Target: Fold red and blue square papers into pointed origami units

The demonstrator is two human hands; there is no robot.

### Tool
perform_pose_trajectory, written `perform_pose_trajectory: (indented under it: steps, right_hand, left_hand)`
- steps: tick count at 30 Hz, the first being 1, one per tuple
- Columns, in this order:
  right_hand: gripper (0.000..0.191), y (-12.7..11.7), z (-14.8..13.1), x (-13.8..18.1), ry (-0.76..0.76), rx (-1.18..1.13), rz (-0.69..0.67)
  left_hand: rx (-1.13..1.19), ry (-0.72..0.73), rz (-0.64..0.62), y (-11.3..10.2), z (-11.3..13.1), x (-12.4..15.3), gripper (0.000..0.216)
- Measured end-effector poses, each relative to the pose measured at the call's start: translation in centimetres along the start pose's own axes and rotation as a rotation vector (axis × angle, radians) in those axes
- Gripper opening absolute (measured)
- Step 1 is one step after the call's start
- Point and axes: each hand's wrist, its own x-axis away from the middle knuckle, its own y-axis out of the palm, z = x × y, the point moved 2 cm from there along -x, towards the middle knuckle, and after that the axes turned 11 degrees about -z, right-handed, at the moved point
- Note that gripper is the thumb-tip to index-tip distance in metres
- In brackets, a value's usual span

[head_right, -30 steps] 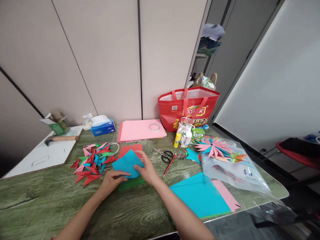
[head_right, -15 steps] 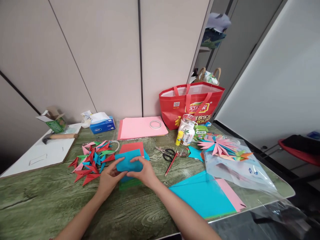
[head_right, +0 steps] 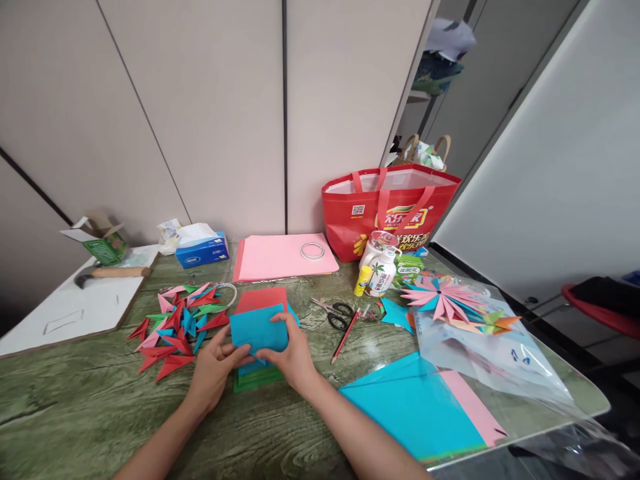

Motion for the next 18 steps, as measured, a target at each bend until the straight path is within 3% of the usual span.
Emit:
perform_pose_trajectory:
  steps: [7, 13, 18]
  right_hand:
    - [0.052, 0.2, 0.5, 0.2, -0.013, 0.062, 0.006]
    - [0.091, 0.2, 0.3, 0.0, -0.024, -0.127, 0.039]
    - [0.048, 0.0, 0.6, -0.5, 0.085, -0.235, -0.167]
  left_hand:
    - [0.002, -0.074, -0.018, 0.4, -0.6, 0.1, 0.039]
    - [-0.057, 0.028, 0.103, 0.9, -0.1, 0.2, 0.029]
    - [-0.077, 0.041, 0.09, 1.2, 0.0, 0.3, 0.032]
